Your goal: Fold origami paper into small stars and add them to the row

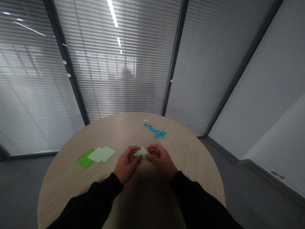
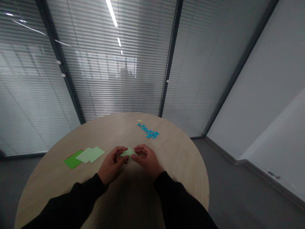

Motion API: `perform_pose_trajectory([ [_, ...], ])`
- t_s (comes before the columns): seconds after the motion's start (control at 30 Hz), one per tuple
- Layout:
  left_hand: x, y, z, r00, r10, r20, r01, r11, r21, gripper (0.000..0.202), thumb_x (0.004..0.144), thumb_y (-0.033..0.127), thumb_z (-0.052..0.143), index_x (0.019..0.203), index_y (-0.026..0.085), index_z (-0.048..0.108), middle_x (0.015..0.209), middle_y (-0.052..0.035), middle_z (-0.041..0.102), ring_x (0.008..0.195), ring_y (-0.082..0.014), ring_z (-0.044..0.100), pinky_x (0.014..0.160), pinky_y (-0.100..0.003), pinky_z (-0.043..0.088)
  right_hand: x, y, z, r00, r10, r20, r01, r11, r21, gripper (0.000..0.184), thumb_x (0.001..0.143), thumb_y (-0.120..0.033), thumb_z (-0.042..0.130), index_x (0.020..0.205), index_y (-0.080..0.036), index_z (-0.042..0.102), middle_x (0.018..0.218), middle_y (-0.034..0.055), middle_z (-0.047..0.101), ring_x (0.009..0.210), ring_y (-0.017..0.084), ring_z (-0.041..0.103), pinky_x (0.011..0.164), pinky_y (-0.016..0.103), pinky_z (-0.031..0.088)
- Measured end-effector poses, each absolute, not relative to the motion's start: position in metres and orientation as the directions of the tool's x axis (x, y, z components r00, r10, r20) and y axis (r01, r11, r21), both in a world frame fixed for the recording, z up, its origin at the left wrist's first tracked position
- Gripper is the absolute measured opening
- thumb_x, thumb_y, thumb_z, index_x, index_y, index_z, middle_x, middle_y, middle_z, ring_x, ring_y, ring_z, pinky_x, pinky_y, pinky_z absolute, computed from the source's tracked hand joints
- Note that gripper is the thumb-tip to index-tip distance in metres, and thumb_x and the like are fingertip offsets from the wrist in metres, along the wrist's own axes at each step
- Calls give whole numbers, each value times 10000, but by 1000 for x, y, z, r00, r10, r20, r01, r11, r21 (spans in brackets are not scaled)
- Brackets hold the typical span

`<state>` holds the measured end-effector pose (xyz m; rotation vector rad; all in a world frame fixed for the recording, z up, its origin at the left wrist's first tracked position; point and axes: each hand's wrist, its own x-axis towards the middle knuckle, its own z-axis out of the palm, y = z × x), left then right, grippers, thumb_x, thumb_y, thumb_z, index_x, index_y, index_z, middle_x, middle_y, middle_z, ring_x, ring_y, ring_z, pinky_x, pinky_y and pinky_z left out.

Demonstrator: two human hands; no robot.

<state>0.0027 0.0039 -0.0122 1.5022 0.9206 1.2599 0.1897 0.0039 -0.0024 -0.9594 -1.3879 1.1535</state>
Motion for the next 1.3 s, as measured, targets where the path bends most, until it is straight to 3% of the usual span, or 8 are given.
perform_pose_trajectory([
  [0.1, 3, 3, -10, 205, 935, 291, -58, -285, 957, 351, 820, 354, 694, 1107, 190, 575, 1055, -77, 691, 783, -154, 655, 703, -287, 515, 189, 3, -3, -178, 957, 229, 57, 242, -969, 430, 707, -369, 826, 1070, -196, 673, 980, 55, 712, 822, 179, 659, 731, 299, 500],
  [0.2, 3, 1, -7, 250, 925, 286, -42, -285, 958, 406, 840, 358, 666, 1193, 197, 545, 1057, -79, 699, 837, -171, 668, 729, -296, 521, 189, 2, -5, -184, 956, 230, 196, 265, -944, 271, 775, -409, 759, 895, -169, 720, 829, 33, 707, 691, 153, 613, 651, 275, 464],
  [0.27, 3, 0, -6, 278, 916, 289, 27, -308, 951, 443, 856, 370, 649, 1250, 200, 538, 1049, -80, 709, 831, -179, 671, 721, -301, 519, 189, 2, -6, -162, 959, 233, 226, 266, -937, 266, 799, -431, 729, 809, -165, 713, 726, 12, 674, 620, 136, 564, 606, 263, 432],
  [0.47, 3, 1, -7, 276, 917, 287, 164, -339, 926, 330, 871, 416, 645, 1094, 175, 673, 1060, -102, 736, 905, -228, 674, 797, -344, 515, 185, 0, -4, -49, 970, 238, 253, 242, -937, 313, 783, -447, 735, 669, -166, 661, 587, -21, 562, 559, 121, 477, 537, 246, 357],
  [0.6, 4, 1, -8, 285, 925, 254, 134, -300, 944, 332, 871, 427, 638, 1065, 164, 696, 934, -76, 745, 789, -201, 655, 718, -312, 501, 184, 0, -3, -39, 962, 269, 276, 269, -923, 284, 776, -443, 743, 732, -166, 696, 629, -6, 609, 575, 127, 503, 548, 244, 388],
  [0.73, 4, 1, -8, 237, 941, 242, 86, -269, 959, 335, 853, 417, 653, 1072, 166, 688, 958, -79, 748, 789, -201, 655, 731, -314, 496, 184, 1, -6, -89, 942, 323, 296, 334, -895, 258, 776, -419, 757, 881, -185, 732, 760, 23, 686, 629, 142, 557, 571, 249, 419],
  [1.0, 5, -2, -4, 227, 936, 271, 197, -316, 928, 340, 856, 466, 639, 1020, 179, 720, 892, -81, 757, 725, -210, 652, 676, -310, 473, 185, 0, -5, -45, 953, 300, 304, 299, -905, 295, 798, -459, 734, 688, -189, 685, 632, 6, 635, 599, 152, 543, 572, 268, 409],
  [1.3, 4, -1, -5, 207, 948, 241, 201, -282, 938, 348, 863, 500, 625, 908, 172, 730, 763, -56, 726, 661, -190, 611, 606, -276, 433, 183, 0, -5, -78, 938, 338, 331, 344, -879, 296, 836, -454, 698, 721, -181, 693, 677, 18, 642, 634, 154, 554, 602, 271, 414],
])
